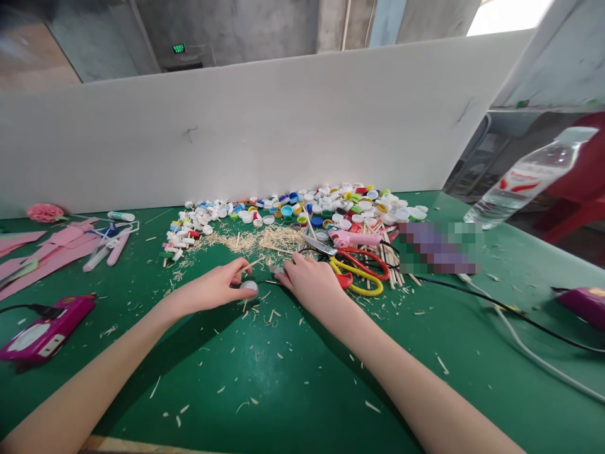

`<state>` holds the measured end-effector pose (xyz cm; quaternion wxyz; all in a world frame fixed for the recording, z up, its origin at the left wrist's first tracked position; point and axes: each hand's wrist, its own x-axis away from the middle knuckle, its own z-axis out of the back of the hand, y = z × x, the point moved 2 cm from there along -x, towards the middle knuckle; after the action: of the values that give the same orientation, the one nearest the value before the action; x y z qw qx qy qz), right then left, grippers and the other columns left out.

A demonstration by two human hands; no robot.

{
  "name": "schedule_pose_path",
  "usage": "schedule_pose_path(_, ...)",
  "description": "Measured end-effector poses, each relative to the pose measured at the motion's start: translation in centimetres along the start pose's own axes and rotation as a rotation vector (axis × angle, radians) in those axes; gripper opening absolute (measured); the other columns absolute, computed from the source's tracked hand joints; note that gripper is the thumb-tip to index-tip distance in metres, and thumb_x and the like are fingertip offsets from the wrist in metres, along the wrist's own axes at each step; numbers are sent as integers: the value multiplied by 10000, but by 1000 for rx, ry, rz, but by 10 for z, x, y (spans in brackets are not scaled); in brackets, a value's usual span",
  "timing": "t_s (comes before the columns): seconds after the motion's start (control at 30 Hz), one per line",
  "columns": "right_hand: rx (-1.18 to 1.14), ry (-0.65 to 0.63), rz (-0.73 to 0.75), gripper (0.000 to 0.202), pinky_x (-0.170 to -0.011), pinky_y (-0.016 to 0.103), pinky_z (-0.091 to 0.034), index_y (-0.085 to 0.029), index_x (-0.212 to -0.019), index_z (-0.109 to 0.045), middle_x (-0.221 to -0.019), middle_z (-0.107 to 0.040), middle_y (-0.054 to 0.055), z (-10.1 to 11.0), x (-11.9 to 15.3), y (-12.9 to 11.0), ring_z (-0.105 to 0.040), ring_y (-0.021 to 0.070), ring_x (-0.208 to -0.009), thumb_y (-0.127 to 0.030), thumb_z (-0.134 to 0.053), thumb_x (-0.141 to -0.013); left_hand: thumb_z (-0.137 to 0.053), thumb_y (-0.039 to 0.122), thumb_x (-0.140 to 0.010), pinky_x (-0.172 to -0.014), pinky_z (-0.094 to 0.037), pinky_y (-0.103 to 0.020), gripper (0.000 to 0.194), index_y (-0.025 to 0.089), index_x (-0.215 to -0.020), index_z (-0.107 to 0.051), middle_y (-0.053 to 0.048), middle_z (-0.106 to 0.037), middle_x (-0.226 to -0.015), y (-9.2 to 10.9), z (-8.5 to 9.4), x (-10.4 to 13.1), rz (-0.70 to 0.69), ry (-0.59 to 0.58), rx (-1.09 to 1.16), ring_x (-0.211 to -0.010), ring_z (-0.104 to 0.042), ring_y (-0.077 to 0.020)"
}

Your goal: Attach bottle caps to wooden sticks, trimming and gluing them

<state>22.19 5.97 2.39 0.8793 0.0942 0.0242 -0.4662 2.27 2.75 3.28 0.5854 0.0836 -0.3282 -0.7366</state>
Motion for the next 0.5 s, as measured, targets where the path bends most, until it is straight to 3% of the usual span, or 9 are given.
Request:
schedule_pose_path(0.07, -20, 12, 54, 385, -589, 252, -337, -184, -959, -608, -969, -594, 75, 0, 0, -1, -591, 182, -853, -442, -322, -969, -533, 611, -745, -601, -302, -289, 561, 218, -1132, -427, -44, -486, -889, -2, 2, 0, 5, 27, 18, -731, -449, -165)
schedule_pose_path(0.2, -67, 34, 139, 371, -679, 257, -367, -185, -995, -576, -976, -604, 56, 3, 1, -3, -584, 168, -905, -427, -296, -982, -618, 614, -679, -593, -305, -282, 629, 220, -1126, -416, -27, -436, -882, -8, 6, -4, -21, -45, 61, -729, -421, -159)
schedule_pose_path(0.37, -90, 38, 168, 388, -519, 263, -266, -172, -1004, -501, -804, -623, 32, 12, 0, -9, -588, 144, -683, -389, -180, -1004, -587, 541, -745, -586, -308, -285, 474, 196, -1035, -443, 12, -384, -775, -21, 13, -13, -79, -27, 182, -649, -362, -123)
schedule_pose_path(0.5, -89, -42, 296, 302, -490, 272, -217, -190, -942, -503, -727, -617, 7, 20, -6, -17, -542, 125, -572, -343, -248, -994, -557, 528, -779, -689, -359, -290, 447, 186, -1049, -456, -38, -491, -905, -32, 21, -17, -94, 32, 283, -784, -462, -149)
